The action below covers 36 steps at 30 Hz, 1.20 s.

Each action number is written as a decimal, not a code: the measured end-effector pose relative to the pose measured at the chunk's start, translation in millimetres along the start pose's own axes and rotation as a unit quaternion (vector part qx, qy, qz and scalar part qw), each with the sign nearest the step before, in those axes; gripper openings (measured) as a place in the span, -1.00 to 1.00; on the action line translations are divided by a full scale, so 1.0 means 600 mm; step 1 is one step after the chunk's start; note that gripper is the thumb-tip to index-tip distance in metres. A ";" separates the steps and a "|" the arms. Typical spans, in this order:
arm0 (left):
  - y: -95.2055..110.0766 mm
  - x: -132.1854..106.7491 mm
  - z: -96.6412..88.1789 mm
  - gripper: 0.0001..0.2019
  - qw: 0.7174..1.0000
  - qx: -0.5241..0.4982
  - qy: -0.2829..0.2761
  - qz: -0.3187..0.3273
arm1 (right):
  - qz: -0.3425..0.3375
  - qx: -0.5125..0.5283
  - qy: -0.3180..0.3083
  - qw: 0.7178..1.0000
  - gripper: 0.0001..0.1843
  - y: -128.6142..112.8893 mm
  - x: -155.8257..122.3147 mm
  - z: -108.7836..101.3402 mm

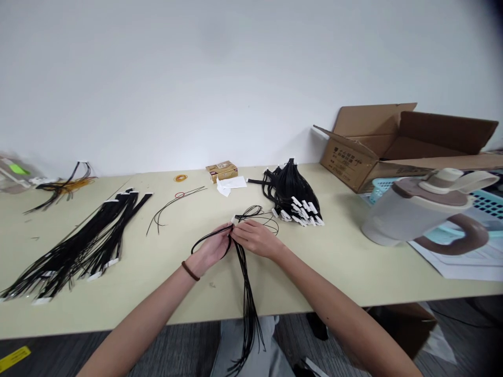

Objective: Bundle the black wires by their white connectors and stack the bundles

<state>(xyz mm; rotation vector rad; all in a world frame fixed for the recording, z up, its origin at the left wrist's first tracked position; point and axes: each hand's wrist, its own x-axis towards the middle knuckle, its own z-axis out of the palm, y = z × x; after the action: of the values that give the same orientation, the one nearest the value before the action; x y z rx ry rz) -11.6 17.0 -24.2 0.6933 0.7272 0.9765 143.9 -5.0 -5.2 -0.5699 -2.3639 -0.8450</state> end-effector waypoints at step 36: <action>0.026 -0.012 0.023 -0.93 1.000 -0.013 0.009 -0.018 | 0.327 0.031 0.153 0.932 -0.82 0.006 0.001 -0.020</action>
<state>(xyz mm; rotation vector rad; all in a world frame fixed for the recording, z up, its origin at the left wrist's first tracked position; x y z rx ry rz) -10.7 13.9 -2.2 0.6475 0.7397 0.9593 149.8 -10.2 4.3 -1.0357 -1.7348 -0.5004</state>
